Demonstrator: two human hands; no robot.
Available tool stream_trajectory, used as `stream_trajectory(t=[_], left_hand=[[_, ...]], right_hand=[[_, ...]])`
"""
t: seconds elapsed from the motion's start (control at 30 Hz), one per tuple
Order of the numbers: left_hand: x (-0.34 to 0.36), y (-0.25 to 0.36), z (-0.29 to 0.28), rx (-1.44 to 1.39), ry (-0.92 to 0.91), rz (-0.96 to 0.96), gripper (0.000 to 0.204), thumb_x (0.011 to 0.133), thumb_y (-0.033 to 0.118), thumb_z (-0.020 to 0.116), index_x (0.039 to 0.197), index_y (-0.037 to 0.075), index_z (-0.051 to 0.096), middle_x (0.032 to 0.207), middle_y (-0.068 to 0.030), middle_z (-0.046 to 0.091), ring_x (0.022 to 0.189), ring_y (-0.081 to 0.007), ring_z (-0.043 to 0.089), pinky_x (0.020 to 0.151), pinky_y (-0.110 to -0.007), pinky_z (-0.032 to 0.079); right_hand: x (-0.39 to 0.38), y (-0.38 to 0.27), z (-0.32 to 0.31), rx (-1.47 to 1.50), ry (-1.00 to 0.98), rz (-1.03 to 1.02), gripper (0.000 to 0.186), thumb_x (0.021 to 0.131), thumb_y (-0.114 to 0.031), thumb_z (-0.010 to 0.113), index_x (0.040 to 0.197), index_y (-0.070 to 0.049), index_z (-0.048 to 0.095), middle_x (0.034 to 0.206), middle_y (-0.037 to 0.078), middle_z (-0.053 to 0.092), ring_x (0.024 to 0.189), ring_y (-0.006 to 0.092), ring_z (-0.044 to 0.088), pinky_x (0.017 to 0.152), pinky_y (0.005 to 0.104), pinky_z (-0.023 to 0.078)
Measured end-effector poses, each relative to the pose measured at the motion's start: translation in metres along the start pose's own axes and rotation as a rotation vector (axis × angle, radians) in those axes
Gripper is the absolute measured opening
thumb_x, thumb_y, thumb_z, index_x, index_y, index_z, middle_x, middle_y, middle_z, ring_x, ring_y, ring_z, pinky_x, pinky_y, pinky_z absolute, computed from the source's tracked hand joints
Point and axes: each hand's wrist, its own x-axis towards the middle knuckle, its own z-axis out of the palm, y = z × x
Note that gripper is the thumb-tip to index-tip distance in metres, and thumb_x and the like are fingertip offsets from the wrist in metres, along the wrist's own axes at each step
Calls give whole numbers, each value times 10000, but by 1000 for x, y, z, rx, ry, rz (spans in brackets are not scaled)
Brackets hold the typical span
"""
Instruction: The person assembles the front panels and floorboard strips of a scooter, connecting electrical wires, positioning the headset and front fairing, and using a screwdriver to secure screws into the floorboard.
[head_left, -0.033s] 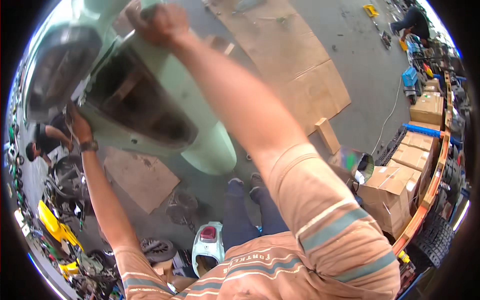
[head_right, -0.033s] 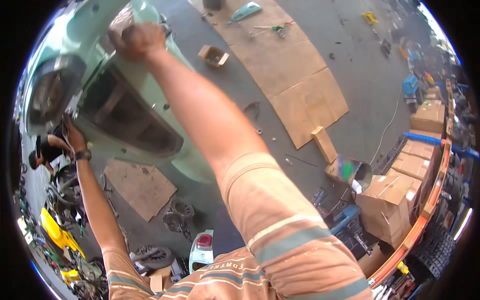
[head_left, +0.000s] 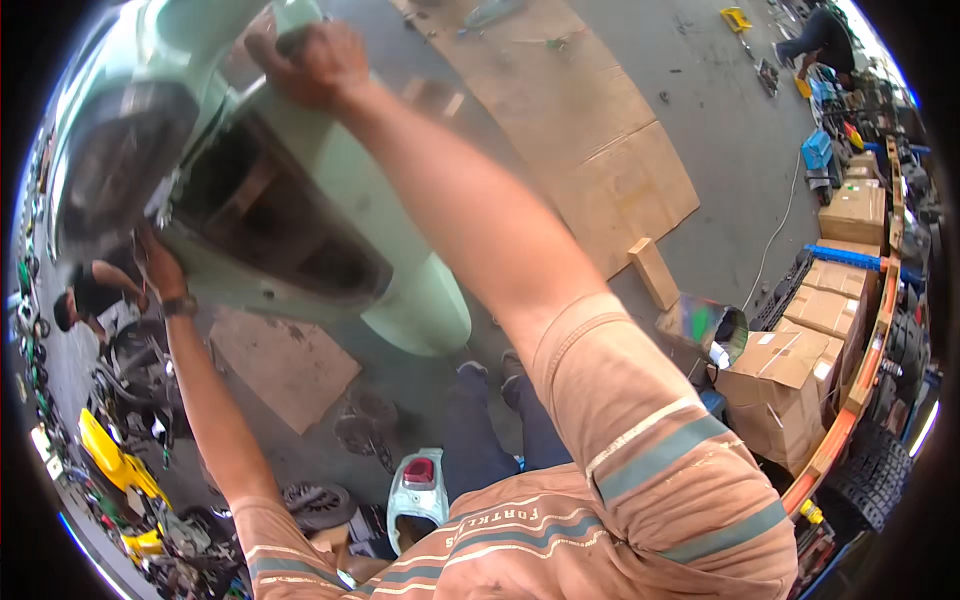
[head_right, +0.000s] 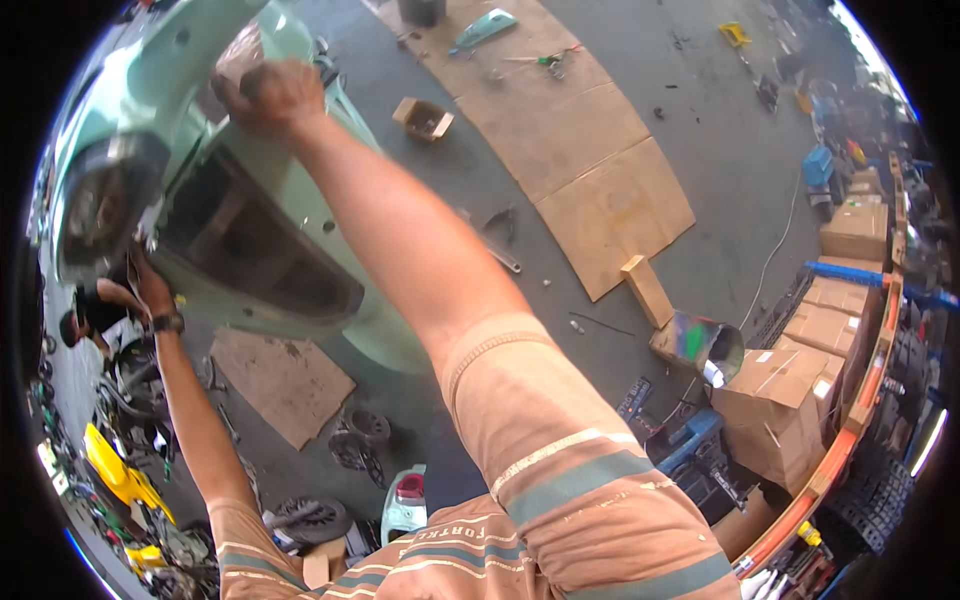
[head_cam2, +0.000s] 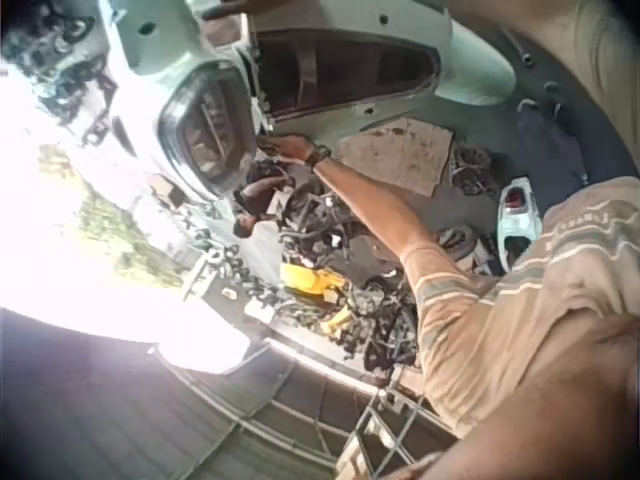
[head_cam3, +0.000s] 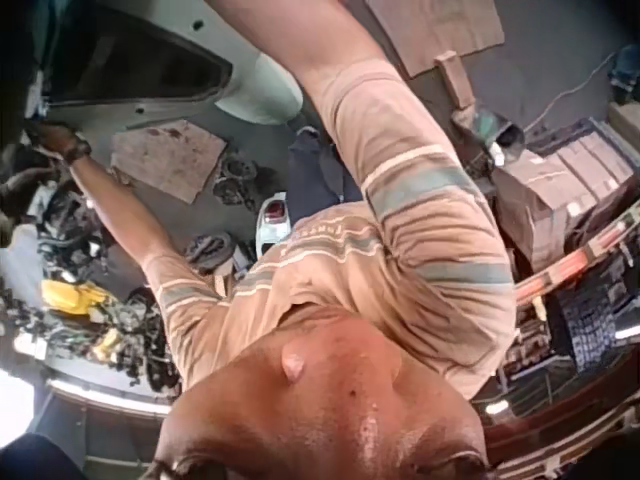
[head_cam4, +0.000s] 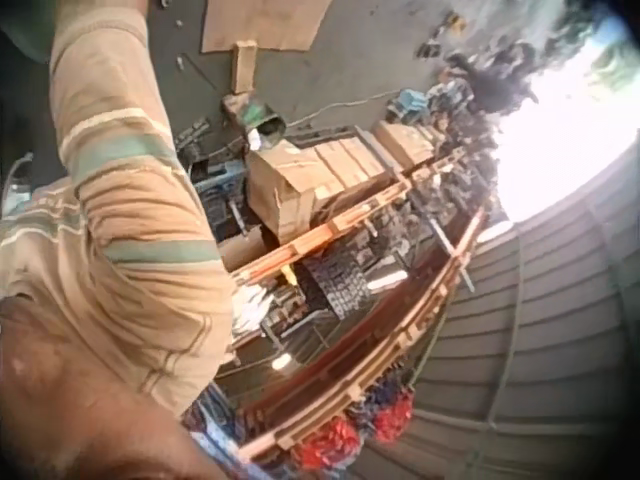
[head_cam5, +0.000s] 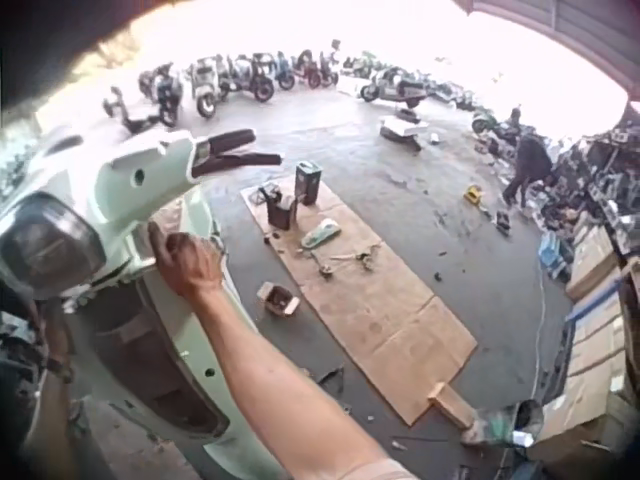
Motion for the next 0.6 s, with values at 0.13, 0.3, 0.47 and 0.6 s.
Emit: stream_trajectory(t=[0.13, 0.3, 0.47, 0.6], left_hand=[[-5, 13, -22, -19, -45, -133, 418, 1040, 155, 377, 1406, -33, 450, 1455, -227, 460, 1350, -350, 428, 1152, -413, 284], [-61, 127, -51, 207, 129, -353, 430, 1064, 172, 363, 1421, -64, 396, 1479, -287, 383, 1360, -395, 393, 1139, -458, 319], [-123, 455, 4, -586, -462, 128, 431, 952, 266, 497, 1271, -20, 542, 1216, -214, 562, 1138, -382, 528, 1001, -532, 396], [-133, 533, 248, -609, -715, -440, 246, 914, 118, 606, 1130, 2, 632, 1167, -181, 626, 1098, -359, 582, 980, -441, 440]], right_hand=[[-12, 85, -34, 282, 140, 163, 445, 944, -424, 565, 1084, -25, 703, 1035, 248, 678, 960, 434, 638, 863, 464, 496], [-159, 290, -199, -209, -110, 741, 490, 929, -468, 611, 1148, -35, 681, 1059, 196, 701, 1014, 349, 659, 869, 429, 508], [-266, 471, -340, -568, -198, 1402, 350, 889, -292, 649, 1083, -8, 714, 1090, 198, 712, 1066, 308, 677, 923, 392, 511], [-133, 683, -297, -510, -359, 1133, 371, 877, -310, 659, 1086, -7, 708, 1054, 218, 710, 1065, 343, 671, 945, 421, 510]])
